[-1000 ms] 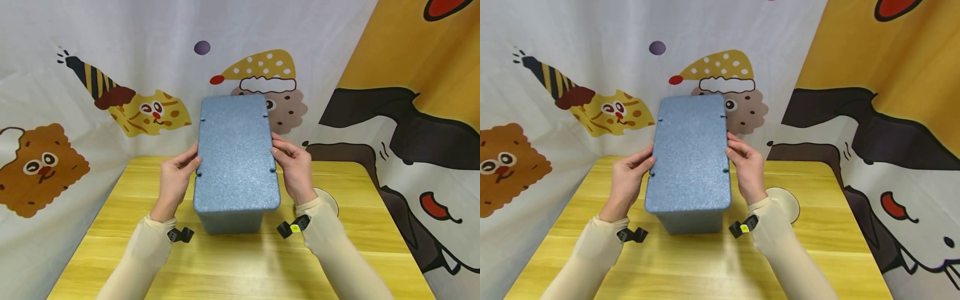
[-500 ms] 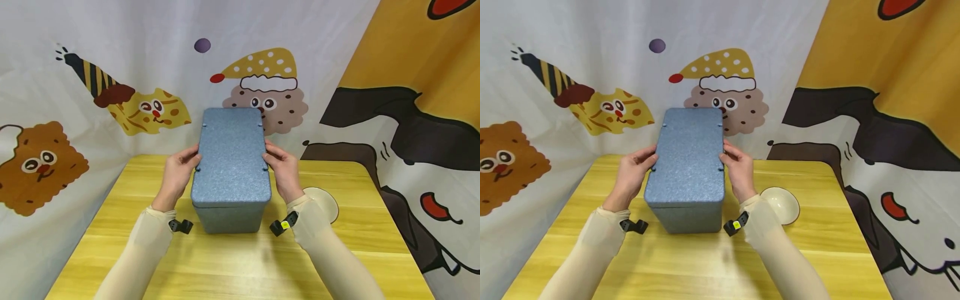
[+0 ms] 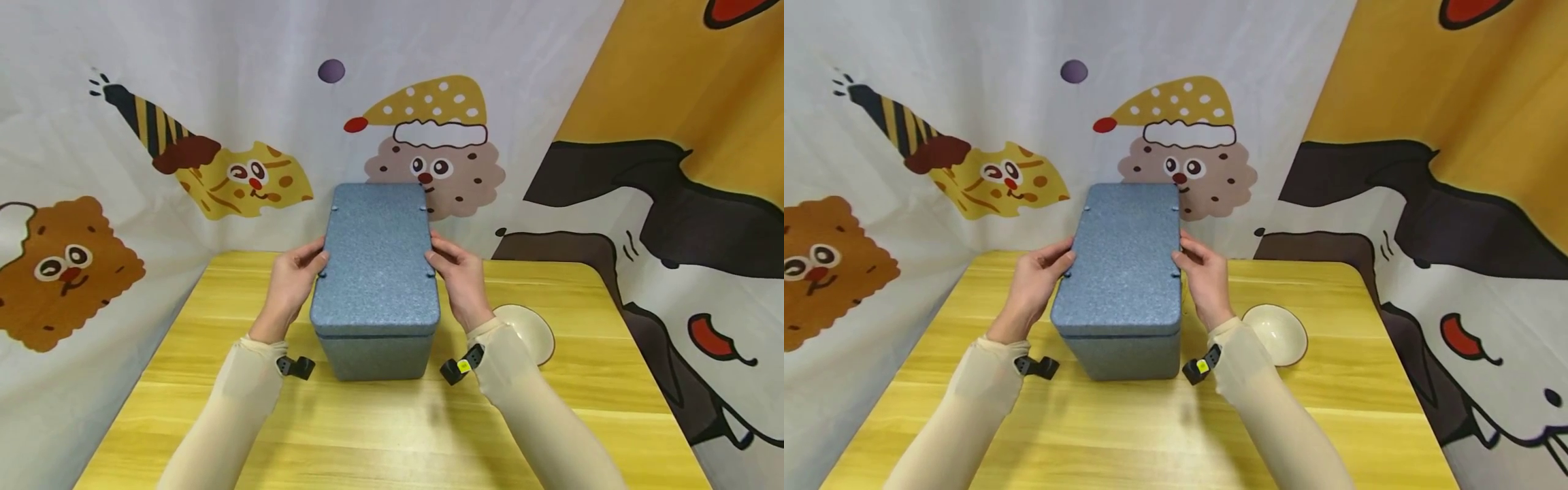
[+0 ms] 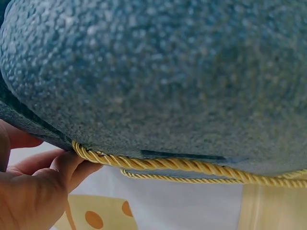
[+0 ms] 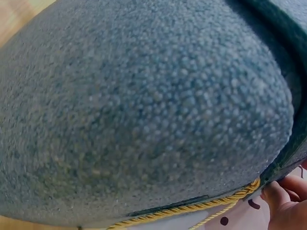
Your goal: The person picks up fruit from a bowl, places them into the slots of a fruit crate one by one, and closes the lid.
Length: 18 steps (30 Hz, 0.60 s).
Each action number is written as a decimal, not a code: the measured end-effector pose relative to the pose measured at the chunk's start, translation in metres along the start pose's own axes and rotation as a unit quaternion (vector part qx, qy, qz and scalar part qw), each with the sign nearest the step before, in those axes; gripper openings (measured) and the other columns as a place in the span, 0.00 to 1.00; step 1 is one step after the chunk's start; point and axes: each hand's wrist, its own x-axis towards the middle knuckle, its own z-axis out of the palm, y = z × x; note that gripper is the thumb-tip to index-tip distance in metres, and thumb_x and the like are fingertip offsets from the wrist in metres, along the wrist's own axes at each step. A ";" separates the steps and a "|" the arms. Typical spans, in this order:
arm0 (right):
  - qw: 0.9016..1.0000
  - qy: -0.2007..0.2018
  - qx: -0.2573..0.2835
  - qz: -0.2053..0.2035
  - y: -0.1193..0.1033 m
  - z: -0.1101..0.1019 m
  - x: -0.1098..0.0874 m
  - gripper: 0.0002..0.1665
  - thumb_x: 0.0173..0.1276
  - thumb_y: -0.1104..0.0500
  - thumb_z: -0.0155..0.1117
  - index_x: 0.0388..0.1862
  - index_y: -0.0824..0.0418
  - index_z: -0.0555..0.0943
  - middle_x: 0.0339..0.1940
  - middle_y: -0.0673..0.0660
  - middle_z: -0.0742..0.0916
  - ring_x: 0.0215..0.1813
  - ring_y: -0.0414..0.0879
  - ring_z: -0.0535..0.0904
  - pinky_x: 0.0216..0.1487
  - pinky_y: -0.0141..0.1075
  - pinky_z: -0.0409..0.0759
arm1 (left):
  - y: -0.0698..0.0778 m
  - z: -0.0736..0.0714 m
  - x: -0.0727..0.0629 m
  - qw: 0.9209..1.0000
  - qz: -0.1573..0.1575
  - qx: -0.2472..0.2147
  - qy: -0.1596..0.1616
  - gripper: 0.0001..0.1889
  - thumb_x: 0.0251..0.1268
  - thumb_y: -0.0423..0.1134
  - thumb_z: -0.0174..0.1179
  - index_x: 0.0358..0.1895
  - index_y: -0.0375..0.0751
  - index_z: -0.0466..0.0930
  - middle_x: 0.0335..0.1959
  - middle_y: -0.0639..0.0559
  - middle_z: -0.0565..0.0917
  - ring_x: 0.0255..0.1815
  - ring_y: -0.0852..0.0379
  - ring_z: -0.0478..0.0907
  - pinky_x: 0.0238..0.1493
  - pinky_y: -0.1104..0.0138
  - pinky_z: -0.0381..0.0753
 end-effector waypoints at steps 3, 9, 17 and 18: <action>1.000 -0.007 -0.015 -0.012 0.002 -0.001 0.000 0.23 0.71 0.68 0.62 0.64 0.72 0.75 0.66 0.57 0.78 0.65 0.47 0.73 0.62 0.36 0.72 | 0.000 0.000 -0.001 1.000 0.001 0.005 0.002 0.21 0.74 0.34 0.55 0.66 0.31 0.73 0.64 0.41 0.75 0.60 0.51 0.74 0.54 0.66 0.76; 0.998 -0.032 -0.037 -0.035 0.004 -0.003 0.002 0.24 0.73 0.64 0.60 0.65 0.71 0.74 0.68 0.56 0.76 0.66 0.46 0.72 0.62 0.38 0.72 | 0.003 0.002 -0.001 1.000 -0.007 0.015 0.010 0.21 0.75 0.34 0.54 0.67 0.32 0.71 0.64 0.40 0.75 0.60 0.51 0.74 0.54 0.64 0.77; 0.998 -0.025 -0.038 -0.044 0.009 -0.001 0.002 0.23 0.73 0.64 0.61 0.64 0.70 0.75 0.66 0.56 0.78 0.64 0.47 0.73 0.61 0.38 0.73 | 0.003 0.002 -0.003 1.000 -0.010 0.017 0.015 0.21 0.75 0.33 0.54 0.67 0.32 0.72 0.64 0.40 0.75 0.61 0.52 0.74 0.54 0.65 0.76; 0.998 -0.025 -0.041 -0.046 0.010 -0.002 0.002 0.23 0.73 0.63 0.61 0.64 0.70 0.75 0.66 0.57 0.78 0.64 0.47 0.74 0.61 0.38 0.73 | 0.002 0.002 -0.003 1.000 -0.009 0.018 0.015 0.21 0.74 0.33 0.54 0.67 0.32 0.72 0.64 0.40 0.75 0.61 0.52 0.74 0.54 0.65 0.76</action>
